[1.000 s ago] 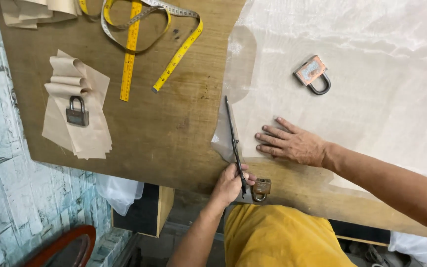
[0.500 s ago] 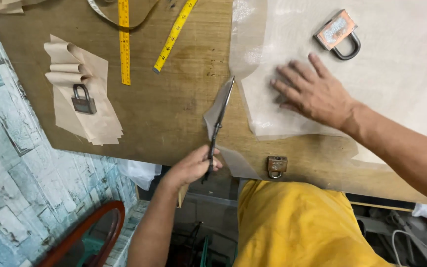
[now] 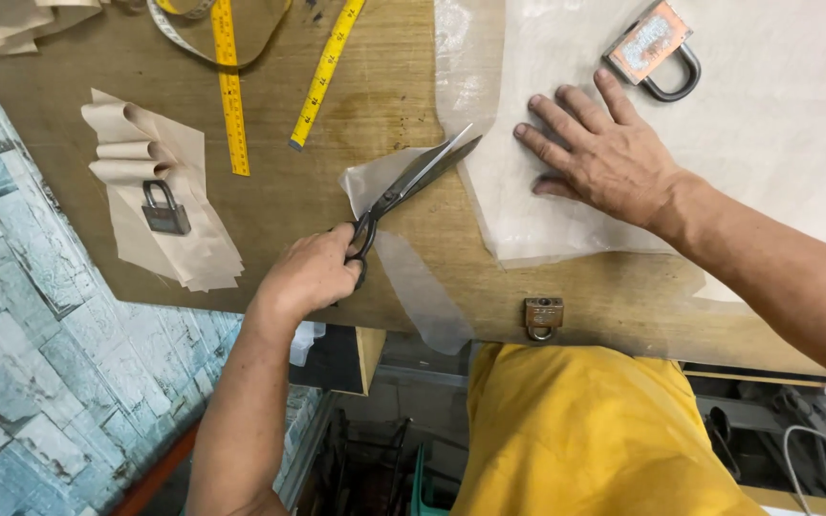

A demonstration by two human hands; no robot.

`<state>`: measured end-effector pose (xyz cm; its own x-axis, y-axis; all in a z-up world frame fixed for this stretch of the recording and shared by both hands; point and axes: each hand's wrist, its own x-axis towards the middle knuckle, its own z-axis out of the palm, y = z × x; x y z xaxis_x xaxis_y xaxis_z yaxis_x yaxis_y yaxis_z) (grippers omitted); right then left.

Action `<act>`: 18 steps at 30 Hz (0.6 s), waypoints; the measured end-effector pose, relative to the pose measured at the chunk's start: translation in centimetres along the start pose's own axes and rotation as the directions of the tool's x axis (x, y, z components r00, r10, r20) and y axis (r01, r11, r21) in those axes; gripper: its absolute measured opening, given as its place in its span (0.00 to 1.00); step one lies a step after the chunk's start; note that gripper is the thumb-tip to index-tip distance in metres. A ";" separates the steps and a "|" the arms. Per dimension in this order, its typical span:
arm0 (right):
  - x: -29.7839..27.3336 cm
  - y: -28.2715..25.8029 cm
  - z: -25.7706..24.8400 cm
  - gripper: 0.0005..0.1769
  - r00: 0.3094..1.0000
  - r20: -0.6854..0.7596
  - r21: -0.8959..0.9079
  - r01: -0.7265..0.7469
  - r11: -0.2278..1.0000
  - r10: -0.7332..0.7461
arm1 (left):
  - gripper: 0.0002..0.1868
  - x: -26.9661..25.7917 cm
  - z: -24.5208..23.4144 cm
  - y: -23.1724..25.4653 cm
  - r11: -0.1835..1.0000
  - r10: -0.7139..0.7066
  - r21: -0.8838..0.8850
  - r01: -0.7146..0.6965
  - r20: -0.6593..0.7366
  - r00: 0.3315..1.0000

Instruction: The person uses shears to cut a piece of white fabric on a wooden table, guided by a pattern and secured with padlocks. After cutting, the person removes the padlocks, folds the fabric, and places it on a nearby surface.

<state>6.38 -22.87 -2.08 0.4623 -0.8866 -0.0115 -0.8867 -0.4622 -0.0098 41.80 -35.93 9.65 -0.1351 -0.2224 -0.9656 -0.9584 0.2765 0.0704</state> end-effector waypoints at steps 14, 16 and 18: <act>-0.2 0.2 0.2 0.42 1.000 -0.004 -0.002 -0.007 1.000 0.007 | 0.12 -0.5 -1.7 0.2 0.997 -0.067 0.039 0.063 0.099 0.993; -0.2 0.1 0.3 0.42 1.000 -0.007 0.008 -0.005 1.000 0.005 | 0.12 -0.5 -1.6 0.1 0.997 -0.066 0.044 0.062 0.094 0.993; -0.1 0.2 0.2 0.42 1.000 -0.024 -0.017 0.000 1.000 -0.001 | 0.11 -0.8 -2.1 0.6 0.996 -0.093 0.009 0.092 0.117 0.989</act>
<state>6.14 -22.86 -2.25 0.4626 -0.8865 0.0125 -0.8866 -0.4626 0.0069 40.84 -37.55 10.97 -0.0152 -0.1360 -0.9906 -0.9644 0.2636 -0.0214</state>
